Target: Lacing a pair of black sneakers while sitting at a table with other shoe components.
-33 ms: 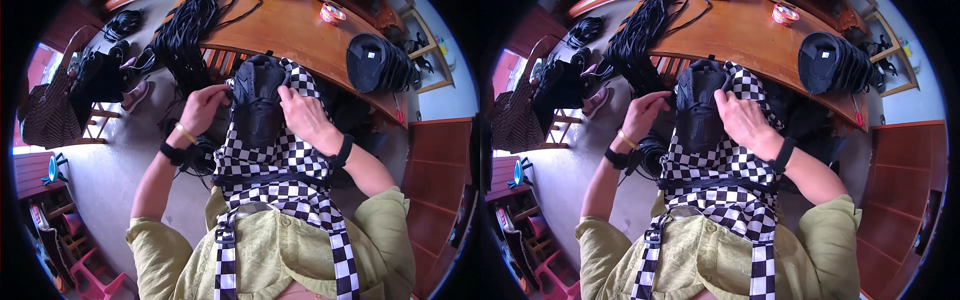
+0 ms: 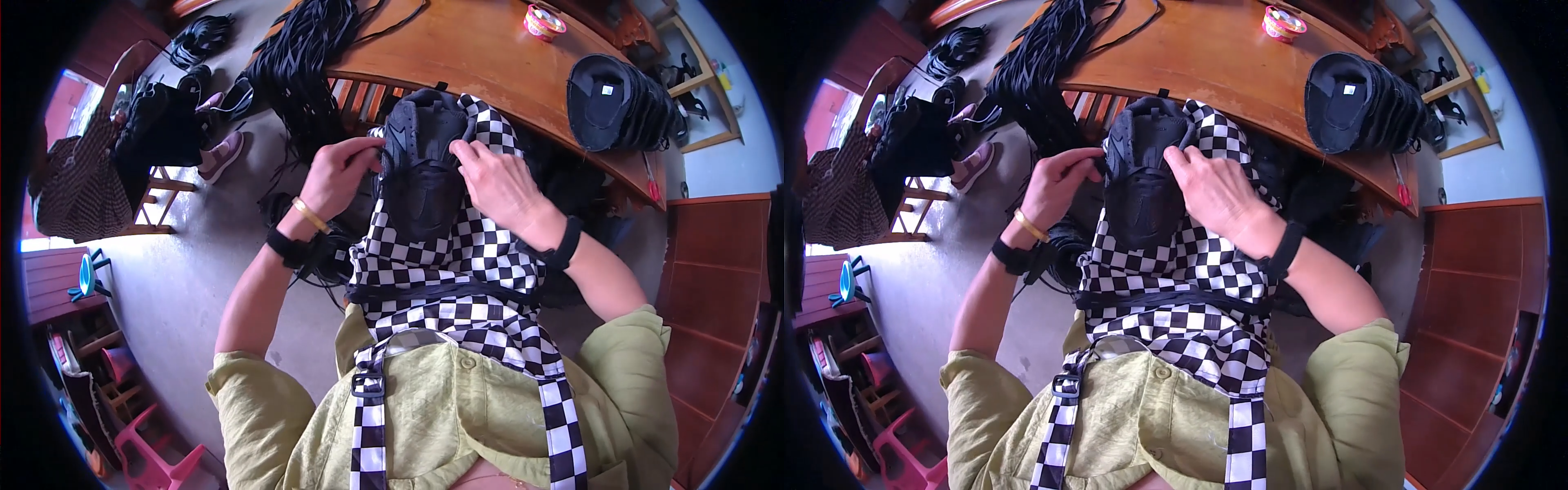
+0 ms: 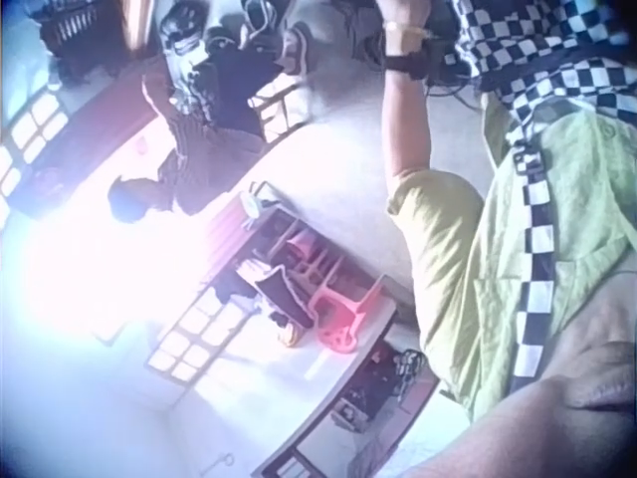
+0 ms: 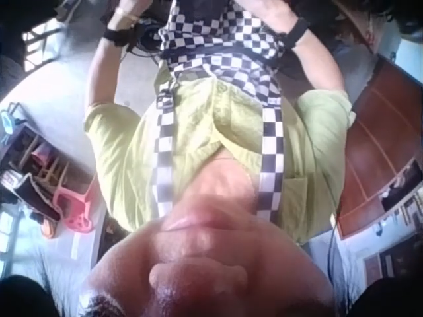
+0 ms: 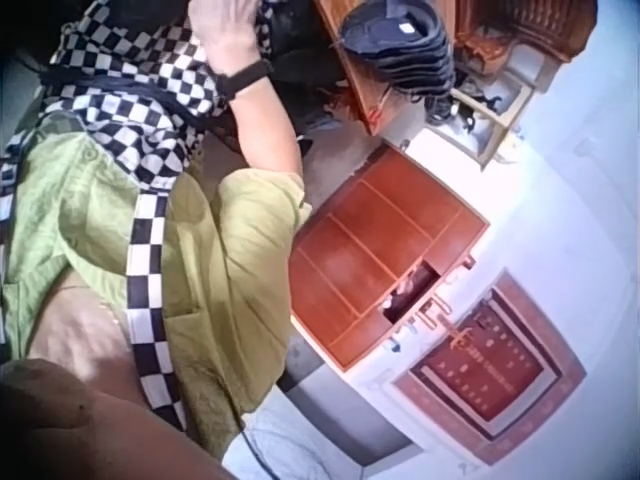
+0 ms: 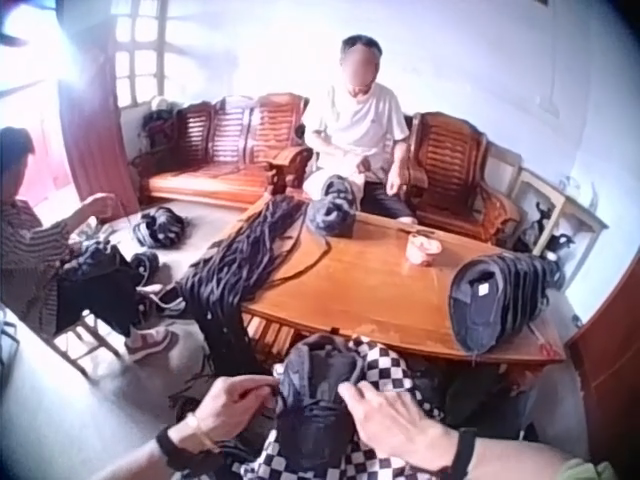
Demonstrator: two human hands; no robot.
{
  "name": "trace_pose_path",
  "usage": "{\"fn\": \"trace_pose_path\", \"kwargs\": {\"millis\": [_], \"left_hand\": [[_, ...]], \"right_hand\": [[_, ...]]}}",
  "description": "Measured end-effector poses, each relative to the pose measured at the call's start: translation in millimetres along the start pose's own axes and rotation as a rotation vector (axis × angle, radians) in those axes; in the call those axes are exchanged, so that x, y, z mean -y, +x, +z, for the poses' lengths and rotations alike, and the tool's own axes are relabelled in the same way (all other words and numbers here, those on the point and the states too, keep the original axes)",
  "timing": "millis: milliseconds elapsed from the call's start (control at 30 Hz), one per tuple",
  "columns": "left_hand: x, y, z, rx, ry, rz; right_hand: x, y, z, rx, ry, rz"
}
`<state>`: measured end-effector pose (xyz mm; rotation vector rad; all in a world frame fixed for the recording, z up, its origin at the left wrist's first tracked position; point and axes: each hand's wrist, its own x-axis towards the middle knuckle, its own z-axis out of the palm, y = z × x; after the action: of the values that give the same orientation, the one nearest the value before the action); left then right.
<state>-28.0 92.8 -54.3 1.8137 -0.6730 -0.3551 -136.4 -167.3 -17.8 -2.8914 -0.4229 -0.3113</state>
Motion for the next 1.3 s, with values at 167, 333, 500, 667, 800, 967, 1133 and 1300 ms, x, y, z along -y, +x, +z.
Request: {"fn": "trace_pose_path", "kwargs": {"millis": [167,333,500,667,800,967,1133,1300], "left_hand": [[-1,9,15,-0.135,0.184,0.095],[-7,7,21,-0.111,0.068,-0.059],[3,5,26,-0.179,0.194,0.115],[-10,4,34,-0.109,0.004,-0.146],[2,4,34,-0.17,-0.012,-0.084],[-1,4,36,-0.149,-0.055,-0.11],[-4,4,37,-0.141,-0.028,-0.105],[-10,11,39,-0.176,0.134,0.031]], "right_hand": [[-24,18,-16,0.135,0.084,-0.157],[-44,33,-19,0.252,0.214,-0.295],[-39,41,-17,0.225,0.052,-0.427],[-38,35,-15,0.168,0.105,-0.383],[-44,34,-10,0.204,0.256,-0.327],[-47,37,-7,0.267,0.359,-0.313],[-46,39,-6,0.258,0.363,-0.357],[-47,38,-3,0.222,0.38,-0.382]]}}
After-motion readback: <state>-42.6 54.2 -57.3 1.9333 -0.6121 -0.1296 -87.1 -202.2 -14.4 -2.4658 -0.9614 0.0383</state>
